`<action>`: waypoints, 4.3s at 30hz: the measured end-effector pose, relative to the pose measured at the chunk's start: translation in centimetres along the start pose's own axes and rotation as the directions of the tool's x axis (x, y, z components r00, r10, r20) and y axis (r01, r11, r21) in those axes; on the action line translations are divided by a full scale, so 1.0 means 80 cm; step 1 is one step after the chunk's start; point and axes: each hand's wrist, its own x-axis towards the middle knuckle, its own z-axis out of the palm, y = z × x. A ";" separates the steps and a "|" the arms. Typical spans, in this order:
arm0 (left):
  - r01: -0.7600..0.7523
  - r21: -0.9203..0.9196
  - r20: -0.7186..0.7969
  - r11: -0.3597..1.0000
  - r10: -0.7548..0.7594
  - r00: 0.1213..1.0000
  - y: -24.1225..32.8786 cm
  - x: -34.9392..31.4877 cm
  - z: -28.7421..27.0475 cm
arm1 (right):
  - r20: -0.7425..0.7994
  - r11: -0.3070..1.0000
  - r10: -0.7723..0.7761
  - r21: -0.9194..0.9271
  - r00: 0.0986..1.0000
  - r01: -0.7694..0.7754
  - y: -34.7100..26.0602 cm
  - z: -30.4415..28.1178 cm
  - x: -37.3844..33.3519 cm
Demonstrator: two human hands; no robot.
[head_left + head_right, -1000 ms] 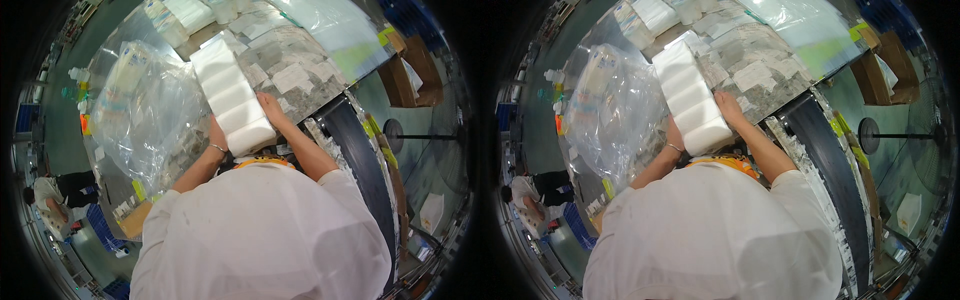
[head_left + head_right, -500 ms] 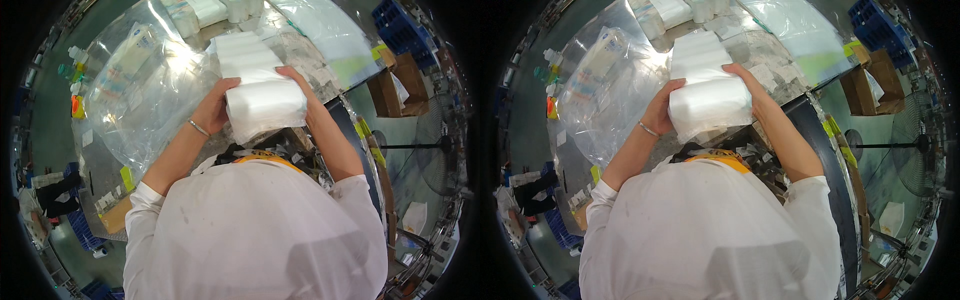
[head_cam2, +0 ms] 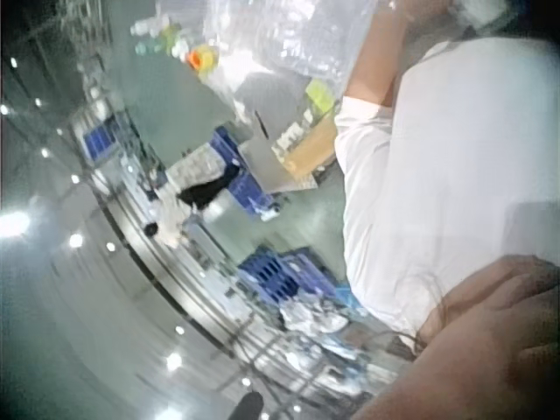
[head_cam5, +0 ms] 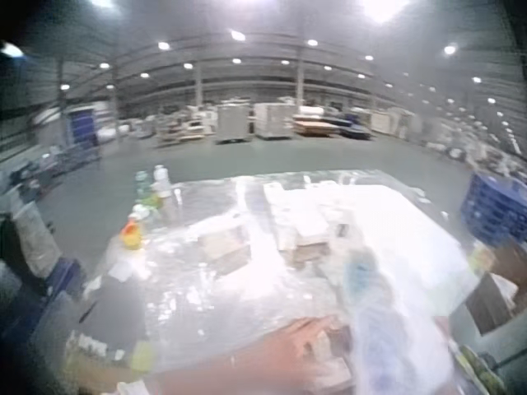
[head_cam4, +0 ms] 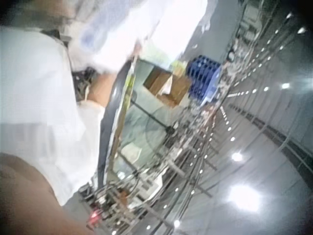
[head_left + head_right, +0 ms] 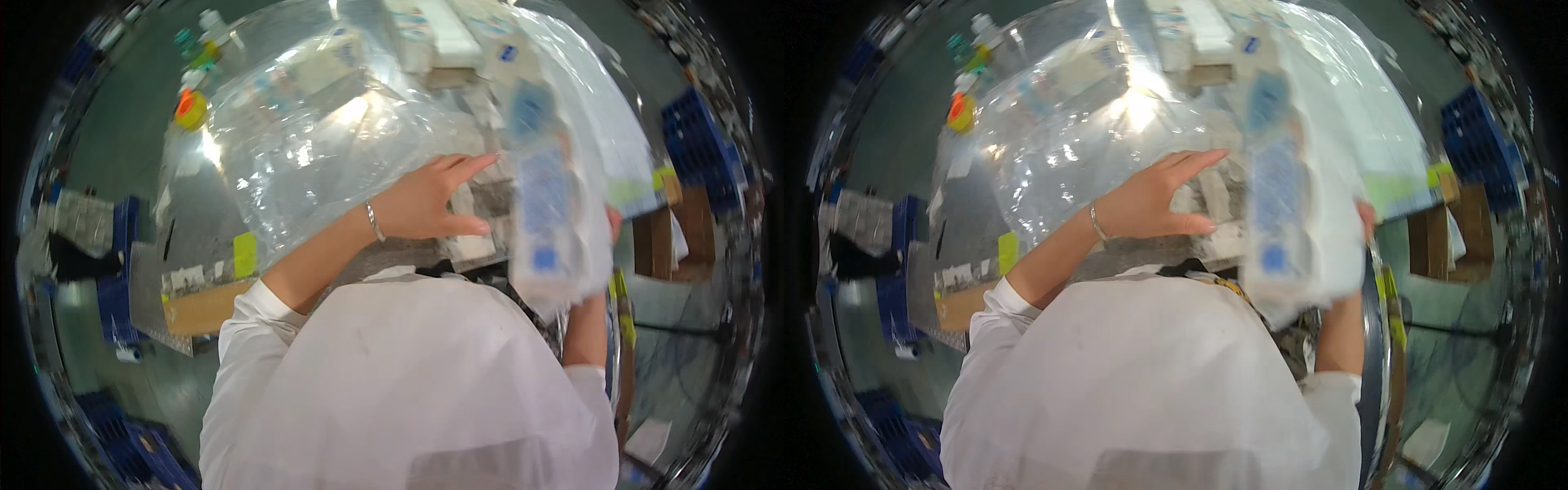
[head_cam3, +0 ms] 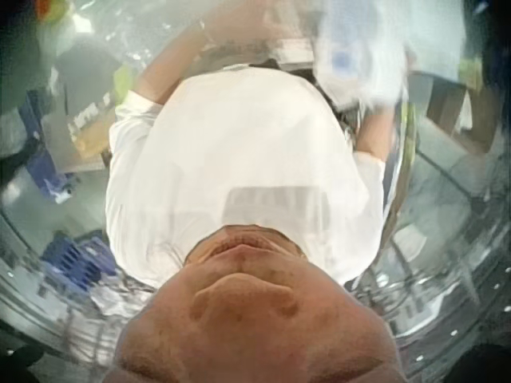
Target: The person picks up bundles of white tissues and places them into a large plastic bag on a metal table, using a small green tool to assist with positioning, and then moves the filled bag to the side.
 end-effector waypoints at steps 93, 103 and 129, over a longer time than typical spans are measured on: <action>0.327 -0.612 -0.004 0.720 -0.416 0.909 -0.039 -0.076 0.031 | -0.347 0.972 0.196 -0.053 0.917 -0.228 0.096 -0.092 0.014; 0.364 -0.688 0.195 0.628 -0.323 0.926 -0.033 -0.008 0.064 | -0.126 0.911 -0.245 -0.369 0.961 0.184 0.071 -0.055 -0.027; 0.155 0.187 -0.220 0.970 -0.112 0.969 -0.052 -0.027 0.031 | -0.216 0.908 -0.090 -0.420 0.972 -0.009 0.008 -0.057 0.024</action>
